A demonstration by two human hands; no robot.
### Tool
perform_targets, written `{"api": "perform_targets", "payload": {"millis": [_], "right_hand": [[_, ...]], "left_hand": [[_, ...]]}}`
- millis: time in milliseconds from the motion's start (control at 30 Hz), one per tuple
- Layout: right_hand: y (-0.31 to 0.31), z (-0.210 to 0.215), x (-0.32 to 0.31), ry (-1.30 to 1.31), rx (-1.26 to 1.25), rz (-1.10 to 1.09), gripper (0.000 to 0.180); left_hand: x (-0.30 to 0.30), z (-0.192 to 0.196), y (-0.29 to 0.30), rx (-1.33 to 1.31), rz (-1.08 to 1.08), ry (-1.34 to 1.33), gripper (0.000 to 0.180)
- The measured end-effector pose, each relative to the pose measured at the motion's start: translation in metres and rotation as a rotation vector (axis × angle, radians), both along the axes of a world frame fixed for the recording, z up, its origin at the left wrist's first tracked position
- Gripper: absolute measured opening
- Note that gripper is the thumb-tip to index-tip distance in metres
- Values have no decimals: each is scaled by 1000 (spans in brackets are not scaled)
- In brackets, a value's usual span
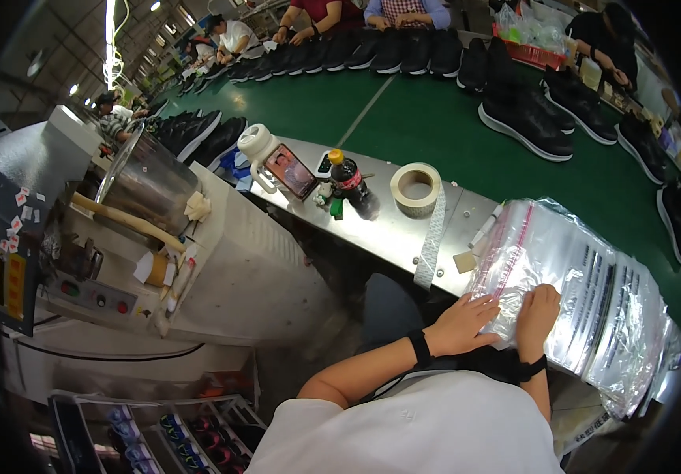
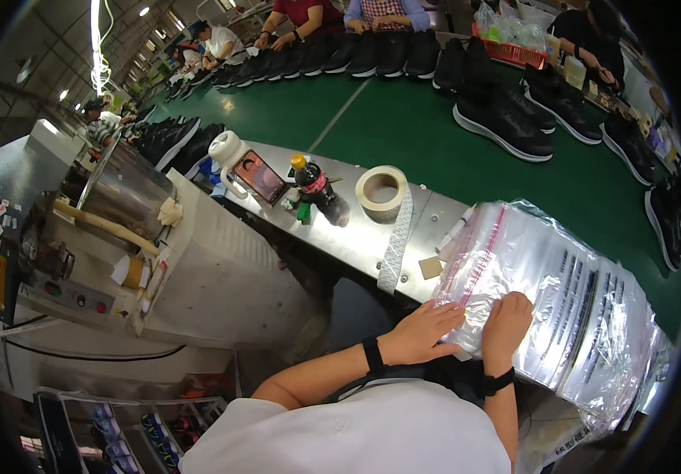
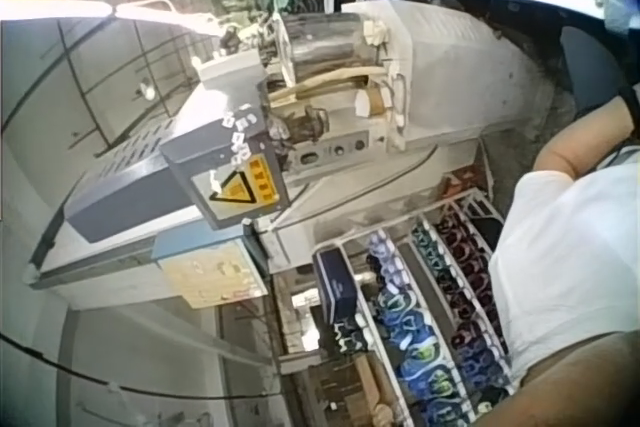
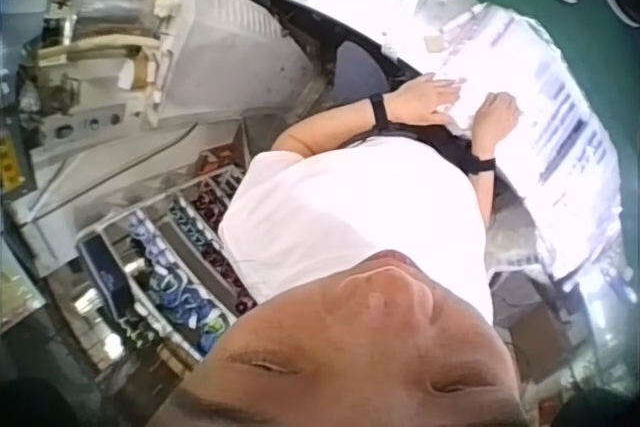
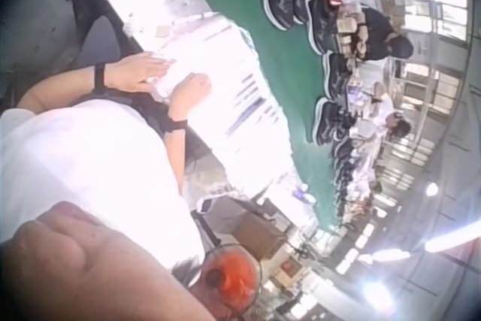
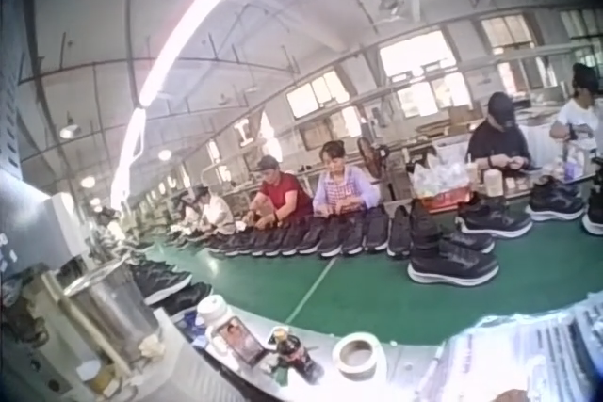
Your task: Applying labels or double-sided tape from a roll to plastic packaging bags at a workstation in a shoe factory.
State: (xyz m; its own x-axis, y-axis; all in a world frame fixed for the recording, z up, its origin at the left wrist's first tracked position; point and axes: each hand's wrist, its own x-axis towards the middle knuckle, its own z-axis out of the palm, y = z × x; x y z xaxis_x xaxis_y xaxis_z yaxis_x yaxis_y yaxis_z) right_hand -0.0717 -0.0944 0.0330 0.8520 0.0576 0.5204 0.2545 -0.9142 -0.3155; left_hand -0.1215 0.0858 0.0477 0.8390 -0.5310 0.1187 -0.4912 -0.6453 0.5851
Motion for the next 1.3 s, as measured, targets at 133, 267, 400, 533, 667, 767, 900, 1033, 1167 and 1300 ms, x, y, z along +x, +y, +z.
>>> {"api": "perform_targets", "payload": {"millis": [133, 267, 400, 533, 667, 767, 900, 1033, 1167, 1300], "right_hand": [[-24, 12, -3, 186, 534, 91, 5], [-31, 20, -8, 188, 480, 193, 2], [-15, 26, -9, 169, 909, 171, 5], [-67, 26, -22, 336, 991, 10, 9], [-58, 60, -17, 193, 679, 306, 9], [-60, 74, -9, 340, 695, 367, 4], [-53, 69, -16, 404, 722, 411, 24], [-48, 69, -31, 329, 275, 411, 64], [-40, 50, -30, 235, -67, 314, 47], [-43, 32, -8, 385, 442, 251, 13]], "left_hand": [[17, 18, 3, -79, 2, 24, 52], [49, 51, -24, -515, 55, 208, 36], [96, 5, -68, -1416, -274, 1230, 31], [101, -21, -81, -1474, -90, 1612, 29], [138, -73, -98, -806, -211, 978, 25], [132, -17, -117, -641, -24, 1087, 28], [125, -14, -106, -1183, -111, 1661, 45], [98, 36, -66, -1144, 27, 1636, 65], [51, 57, -45, -797, 111, 578, 51], [35, 24, -28, -936, 190, 815, 35]]}}
